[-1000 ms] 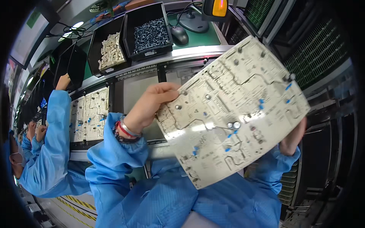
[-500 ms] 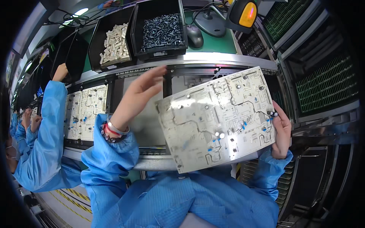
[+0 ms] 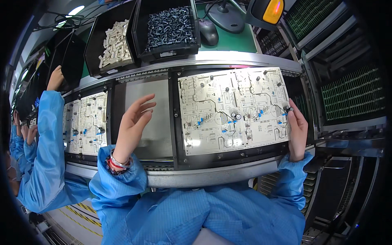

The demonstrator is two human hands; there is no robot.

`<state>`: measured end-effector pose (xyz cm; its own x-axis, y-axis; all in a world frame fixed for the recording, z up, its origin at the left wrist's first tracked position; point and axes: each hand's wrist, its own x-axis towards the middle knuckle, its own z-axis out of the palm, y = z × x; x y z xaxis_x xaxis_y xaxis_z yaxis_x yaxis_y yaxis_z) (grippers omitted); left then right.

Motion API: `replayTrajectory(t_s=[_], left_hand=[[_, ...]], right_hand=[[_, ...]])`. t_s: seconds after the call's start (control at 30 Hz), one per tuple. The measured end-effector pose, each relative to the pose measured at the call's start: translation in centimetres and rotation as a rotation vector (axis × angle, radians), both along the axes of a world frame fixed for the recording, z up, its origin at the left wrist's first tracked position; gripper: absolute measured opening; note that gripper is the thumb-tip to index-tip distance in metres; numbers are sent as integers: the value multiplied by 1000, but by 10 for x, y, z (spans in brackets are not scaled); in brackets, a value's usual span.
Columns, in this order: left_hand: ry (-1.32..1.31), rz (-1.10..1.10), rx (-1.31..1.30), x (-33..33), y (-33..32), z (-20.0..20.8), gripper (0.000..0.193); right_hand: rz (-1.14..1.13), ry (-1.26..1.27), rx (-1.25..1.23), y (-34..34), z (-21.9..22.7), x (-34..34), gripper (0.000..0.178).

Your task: Manually placing small electronic components onto circuit boards at a production station.

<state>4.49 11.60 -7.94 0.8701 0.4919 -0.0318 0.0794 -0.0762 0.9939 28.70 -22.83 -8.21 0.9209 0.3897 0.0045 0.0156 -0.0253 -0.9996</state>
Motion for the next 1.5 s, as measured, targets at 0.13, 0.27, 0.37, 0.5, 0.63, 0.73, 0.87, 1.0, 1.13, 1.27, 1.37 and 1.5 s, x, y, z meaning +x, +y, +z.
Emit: replayTrajectory(t_s=[0.13, 0.27, 0.37, 0.5, 0.63, 0.73, 0.87, 1.0, 1.13, 1.27, 1.37, 1.5], left_hand=[[-62, -207, 363, 7, -15, 14, 40], [-62, -501, 753, 13, -43, 25, 37], [-11, -555, 859, 13, -58, 20, 35], [51, -604, 941, 18, -63, 19, 39], [95, -641, 971, 16, -62, 26, 48], [107, -671, 966, 16, -58, 22, 54], [116, -730, 943, 17, -49, 20, 58], [95, -804, 890, 16, -41, 23, 62], [28, -852, 902, 21, -33, 21, 54], [3, -908, 1005, 37, -32, 24, 46], [10, -903, 1138, 48, -34, 23, 41], [-57, -892, 1105, 51, -34, 37, 41]], right_hand=[[-16, -282, -389, -8, -4, -3, 38], [50, -730, -897, -4, 2, -7, 40], [76, -769, -943, 8, 4, -14, 35], [129, -844, -970, 4, 5, -5, 36], [296, -862, -746, 10, 31, -19, 38], [713, -731, -474, 17, 32, -34, 40], [968, -731, -474, 27, 22, -38, 40], [1054, -736, -419, 32, 12, -26, 30], [1037, -820, -420, 37, 11, -22, 19], [934, -1026, -390, 45, 7, -28, 16], [877, -1010, -327, 43, 6, -24, 17], [601, -909, -353, 1, 35, -2, 25]])
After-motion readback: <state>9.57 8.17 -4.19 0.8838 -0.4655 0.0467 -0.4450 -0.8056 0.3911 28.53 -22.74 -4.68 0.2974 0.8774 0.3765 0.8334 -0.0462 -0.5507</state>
